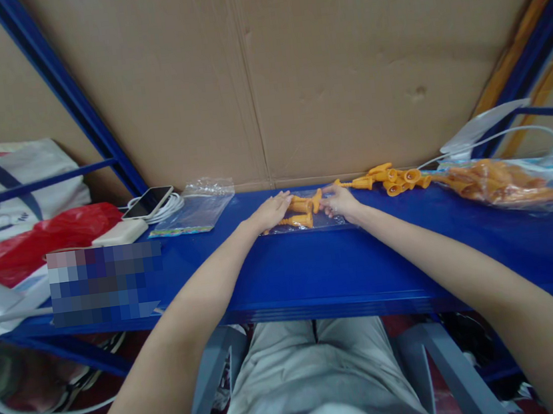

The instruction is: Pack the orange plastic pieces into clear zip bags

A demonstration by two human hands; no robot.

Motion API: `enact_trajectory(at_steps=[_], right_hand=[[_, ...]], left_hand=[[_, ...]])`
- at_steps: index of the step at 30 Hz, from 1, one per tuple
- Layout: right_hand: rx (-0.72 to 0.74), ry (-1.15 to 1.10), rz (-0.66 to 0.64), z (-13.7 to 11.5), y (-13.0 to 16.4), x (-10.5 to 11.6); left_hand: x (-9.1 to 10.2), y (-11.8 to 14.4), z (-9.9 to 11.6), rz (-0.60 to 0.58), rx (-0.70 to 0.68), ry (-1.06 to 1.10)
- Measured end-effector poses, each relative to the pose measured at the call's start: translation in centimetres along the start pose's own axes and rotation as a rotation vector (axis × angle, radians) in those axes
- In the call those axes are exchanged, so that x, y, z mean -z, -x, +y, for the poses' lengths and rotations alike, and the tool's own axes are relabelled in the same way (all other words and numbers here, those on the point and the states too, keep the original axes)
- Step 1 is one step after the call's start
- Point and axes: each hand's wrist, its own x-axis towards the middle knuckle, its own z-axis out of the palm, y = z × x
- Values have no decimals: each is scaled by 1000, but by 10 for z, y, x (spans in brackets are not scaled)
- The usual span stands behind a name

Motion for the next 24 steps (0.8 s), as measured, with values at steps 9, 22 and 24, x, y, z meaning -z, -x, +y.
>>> enact_trajectory(at_steps=[9,22,24], right_hand=[[68,34,-95,4,-2,3],[99,152,-206,-2,6,1],[80,152,-272,-5,10,1]], left_hand=[[8,4,5,6,-30,-37],[10,10,27,18,-148,-66],[9,10,29,2,-159,-58]])
